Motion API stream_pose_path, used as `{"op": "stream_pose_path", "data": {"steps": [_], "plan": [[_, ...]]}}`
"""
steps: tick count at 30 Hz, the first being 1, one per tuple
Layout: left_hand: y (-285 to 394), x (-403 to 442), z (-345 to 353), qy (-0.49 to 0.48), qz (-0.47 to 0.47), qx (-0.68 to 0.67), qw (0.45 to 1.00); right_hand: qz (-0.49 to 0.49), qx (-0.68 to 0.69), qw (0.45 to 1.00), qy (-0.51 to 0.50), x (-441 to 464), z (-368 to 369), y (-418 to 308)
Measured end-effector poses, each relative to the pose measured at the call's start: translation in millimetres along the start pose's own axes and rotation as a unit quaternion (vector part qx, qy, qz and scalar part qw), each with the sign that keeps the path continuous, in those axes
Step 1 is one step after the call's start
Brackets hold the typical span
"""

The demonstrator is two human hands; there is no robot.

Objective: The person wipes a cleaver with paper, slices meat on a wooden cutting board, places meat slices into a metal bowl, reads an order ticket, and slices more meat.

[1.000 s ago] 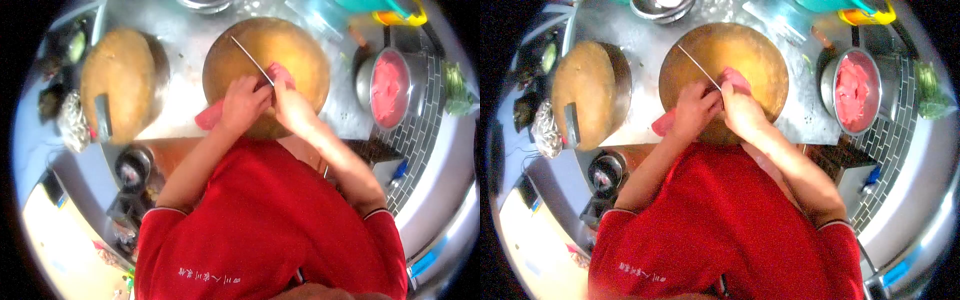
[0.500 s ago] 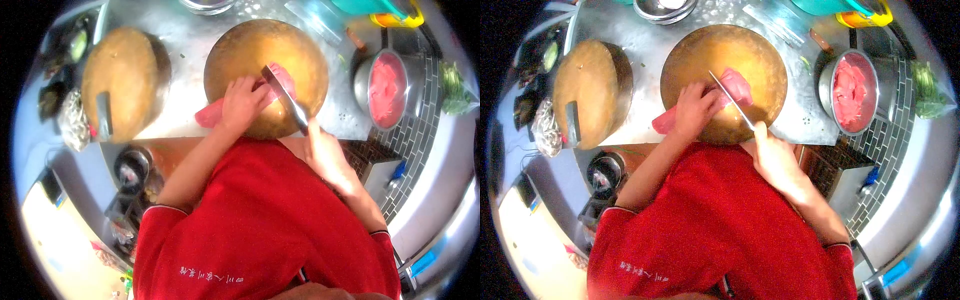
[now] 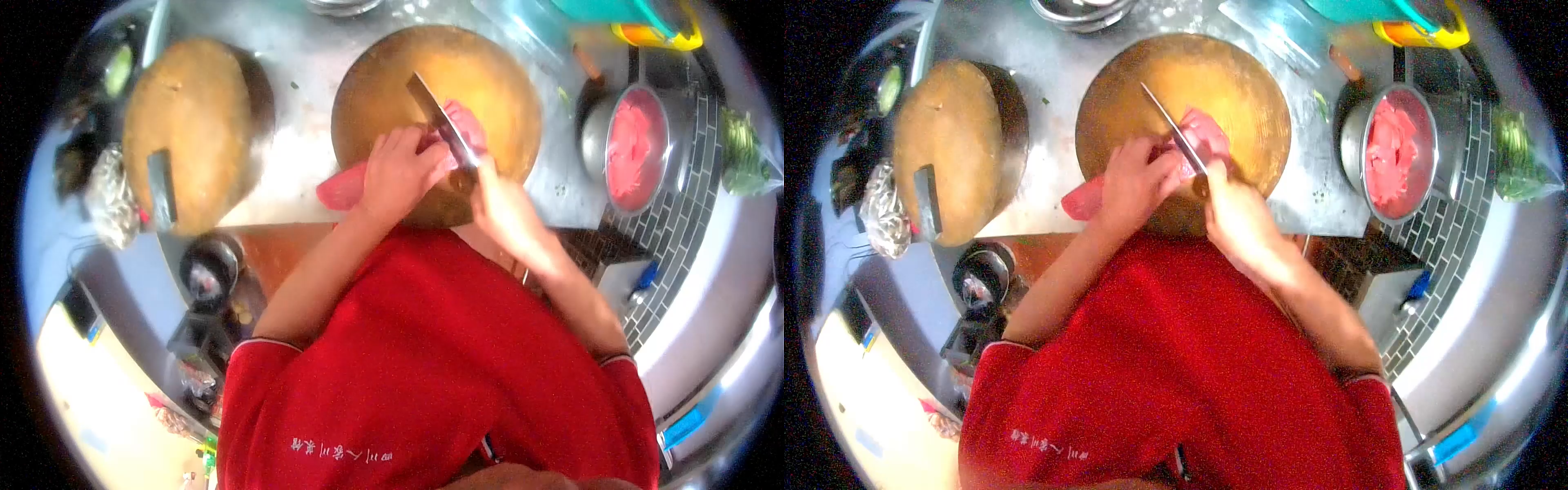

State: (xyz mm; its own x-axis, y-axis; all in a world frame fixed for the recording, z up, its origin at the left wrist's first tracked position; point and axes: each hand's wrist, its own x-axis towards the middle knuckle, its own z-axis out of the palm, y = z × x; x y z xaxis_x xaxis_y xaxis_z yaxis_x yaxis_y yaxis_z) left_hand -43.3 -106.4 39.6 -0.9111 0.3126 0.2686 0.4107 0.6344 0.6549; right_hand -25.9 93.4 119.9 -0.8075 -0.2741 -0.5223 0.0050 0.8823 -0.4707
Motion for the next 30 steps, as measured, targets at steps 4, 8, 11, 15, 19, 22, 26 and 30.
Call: {"op": "stream_pose_path", "data": {"steps": [4, 8, 11, 15, 19, 22, 26, 30], "plan": [[-2.3, -0.1, 0.6, -0.012, 0.005, 0.012, 1.000, 0.032, -0.036, 0.998, -0.040, -52.5, -25.1, -16.0], [-3.7, 5.9, -0.2, -0.022, 0.007, 0.013, 1.000, 0.045, -0.017, 0.998, -0.048, -63.2, -25.2, -6.5], [-7.1, 6.2, 1.9, -0.010, -0.002, -0.004, 1.000, 0.044, -0.016, 0.998, -0.042, -18.3, -4.9, 0.2], [-4.9, 8.5, -0.7, -0.008, 0.003, -0.018, 1.000, 0.003, -0.021, 1.000, 0.014, 34.6, 14.5, 1.5], [-8.4, -4.1, 5.5, 0.009, 0.003, -0.017, 1.000, -0.045, 0.008, 0.996, 0.073, 31.2, 20.2, 15.0], [-7.2, 1.2, -0.6, 0.006, 0.003, 0.012, 1.000, -0.073, 0.016, 0.992, 0.097, 20.0, 21.9, 27.9], [1.6, -0.6, -5.4, -0.030, -0.016, 0.051, 0.998, -0.009, -0.021, 1.000, 0.000, -33.8, -13.6, -10.7], [-2.8, 1.8, -2.0, -0.013, -0.001, 0.040, 0.999, -0.005, -0.042, 0.999, 0.009, -75.3, -20.4, -11.1]]}}
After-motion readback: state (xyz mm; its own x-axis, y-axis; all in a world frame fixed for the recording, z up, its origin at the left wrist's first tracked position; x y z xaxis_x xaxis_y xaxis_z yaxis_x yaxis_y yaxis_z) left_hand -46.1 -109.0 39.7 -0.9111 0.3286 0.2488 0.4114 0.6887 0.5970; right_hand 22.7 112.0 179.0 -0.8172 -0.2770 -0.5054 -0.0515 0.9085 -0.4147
